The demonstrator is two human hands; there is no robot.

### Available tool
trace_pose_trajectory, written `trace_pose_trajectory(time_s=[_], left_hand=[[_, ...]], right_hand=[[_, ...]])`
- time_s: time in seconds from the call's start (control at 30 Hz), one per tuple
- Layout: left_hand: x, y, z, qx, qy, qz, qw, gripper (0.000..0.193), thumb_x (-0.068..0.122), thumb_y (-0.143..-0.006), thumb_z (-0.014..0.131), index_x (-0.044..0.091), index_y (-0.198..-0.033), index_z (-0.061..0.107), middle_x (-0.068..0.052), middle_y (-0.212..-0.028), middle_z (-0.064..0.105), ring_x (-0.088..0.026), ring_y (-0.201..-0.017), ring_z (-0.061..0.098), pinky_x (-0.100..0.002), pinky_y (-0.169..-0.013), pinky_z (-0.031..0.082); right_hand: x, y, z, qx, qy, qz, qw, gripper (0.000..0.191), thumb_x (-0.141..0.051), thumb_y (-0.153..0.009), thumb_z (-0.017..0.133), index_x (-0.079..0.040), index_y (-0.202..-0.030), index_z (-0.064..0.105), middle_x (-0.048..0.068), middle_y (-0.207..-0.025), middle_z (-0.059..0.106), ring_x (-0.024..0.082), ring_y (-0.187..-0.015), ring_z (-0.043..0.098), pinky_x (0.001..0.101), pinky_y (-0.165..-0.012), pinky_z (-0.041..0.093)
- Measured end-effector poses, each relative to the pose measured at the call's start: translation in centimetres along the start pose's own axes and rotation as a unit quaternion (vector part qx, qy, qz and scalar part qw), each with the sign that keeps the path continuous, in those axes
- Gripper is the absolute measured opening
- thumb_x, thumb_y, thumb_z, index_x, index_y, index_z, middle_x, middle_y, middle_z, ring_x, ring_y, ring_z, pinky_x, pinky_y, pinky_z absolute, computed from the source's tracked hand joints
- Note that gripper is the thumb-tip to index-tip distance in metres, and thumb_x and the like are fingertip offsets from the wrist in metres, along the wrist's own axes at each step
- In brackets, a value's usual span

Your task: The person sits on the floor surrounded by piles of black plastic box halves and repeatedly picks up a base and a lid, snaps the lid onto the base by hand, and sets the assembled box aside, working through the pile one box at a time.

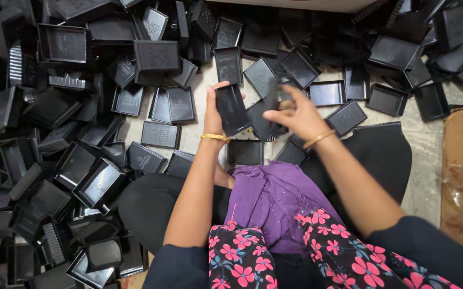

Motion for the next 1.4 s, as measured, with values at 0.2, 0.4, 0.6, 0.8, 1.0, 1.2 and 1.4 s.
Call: trace_pose_trajectory(time_s=[0.2,0.4,0.6,0.8,1.0,1.2,1.4], left_hand=[[-1.5,0.4,0.6,-0.019,-0.061,-0.009,0.998,0.054,0.059,-0.104,0.037,0.015,-0.131,0.053,-0.013,-0.116,0.066,-0.023,-0.101,0.069,-0.038,-0.089,0.059],[-1.2,0.6,1.4,-0.017,-0.142,0.025,0.989,0.053,0.056,-0.107,0.035,0.013,-0.13,0.057,-0.005,-0.118,0.062,-0.018,-0.106,0.061,-0.033,-0.096,0.052],[5.2,1.2,1.7,0.019,-0.444,0.197,0.874,0.055,0.045,-0.11,0.036,0.005,-0.093,0.07,-0.006,-0.083,0.067,-0.019,-0.08,0.063,-0.034,-0.076,0.049],[11.1,4.9,2.4,0.164,-0.532,0.376,0.741,0.047,0.027,-0.109,0.035,0.002,-0.077,0.059,-0.017,-0.07,0.058,-0.037,-0.066,0.059,-0.046,-0.065,0.042],[11.3,3.3,0.1,0.192,-0.423,0.29,0.836,0.053,0.033,-0.111,0.034,0.002,-0.078,0.062,-0.013,-0.071,0.061,-0.032,-0.07,0.059,-0.04,-0.07,0.046],[13.7,0.8,-4.4,0.269,-0.633,0.274,0.672,0.036,0.032,-0.094,0.071,0.011,-0.121,0.062,-0.013,-0.124,0.059,-0.035,-0.113,0.058,-0.048,-0.094,0.048],[8.3,0.4,-8.6,0.342,-0.819,0.059,0.457,0.081,0.032,-0.072,0.082,0.025,-0.143,0.045,-0.021,-0.146,0.04,-0.04,-0.128,0.051,-0.08,-0.107,0.025]], right_hand=[[-1.1,0.9,5.8,-0.014,-0.011,-0.003,1.0,0.081,-0.024,-0.075,0.089,0.001,-0.143,0.054,0.012,-0.119,0.075,0.017,-0.106,0.075,0.0313,-0.089,0.062],[-0.4,0.8,6.4,-0.028,0.035,0.017,0.999,0.076,-0.032,-0.076,0.087,0.001,-0.138,0.06,0.01,-0.113,0.077,0.016,-0.098,0.075,0.0313,-0.086,0.062],[1.0,2.1,9.2,-0.179,-0.13,0.125,0.967,0.066,-0.044,-0.085,0.076,0.0,-0.133,0.066,0.0,-0.102,0.075,0.009,-0.092,0.071,0.0287,-0.082,0.06],[-4.8,4.7,7.9,0.047,0.184,-0.158,0.969,0.051,-0.035,-0.077,0.086,-0.001,-0.111,0.068,0.011,-0.085,0.071,0.024,-0.076,0.07,0.0357,-0.071,0.056],[-10.1,3.6,7.4,0.034,0.265,-0.265,0.926,0.037,-0.033,-0.083,0.086,-0.001,-0.091,0.069,0.015,-0.081,0.068,0.031,-0.072,0.068,0.0403,-0.066,0.053],[-16.1,-4.9,-9.9,0.031,-0.418,-0.254,0.872,0.021,-0.023,-0.1,0.059,-0.009,-0.085,0.062,0.006,-0.09,0.064,0.018,-0.086,0.065,0.0343,-0.082,0.058],[-7.9,-5.4,-1.6,0.05,-0.031,-0.273,0.96,0.038,-0.028,-0.102,0.073,0.002,-0.122,0.061,0.017,-0.113,0.07,0.025,-0.101,0.072,0.0354,-0.092,0.061]])
Point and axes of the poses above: each hand's wrist, its own y-axis away from the middle knuckle, its own z-axis out of the palm, x = y × z, the point moved 10 cm from there along -y, towards the middle knuckle
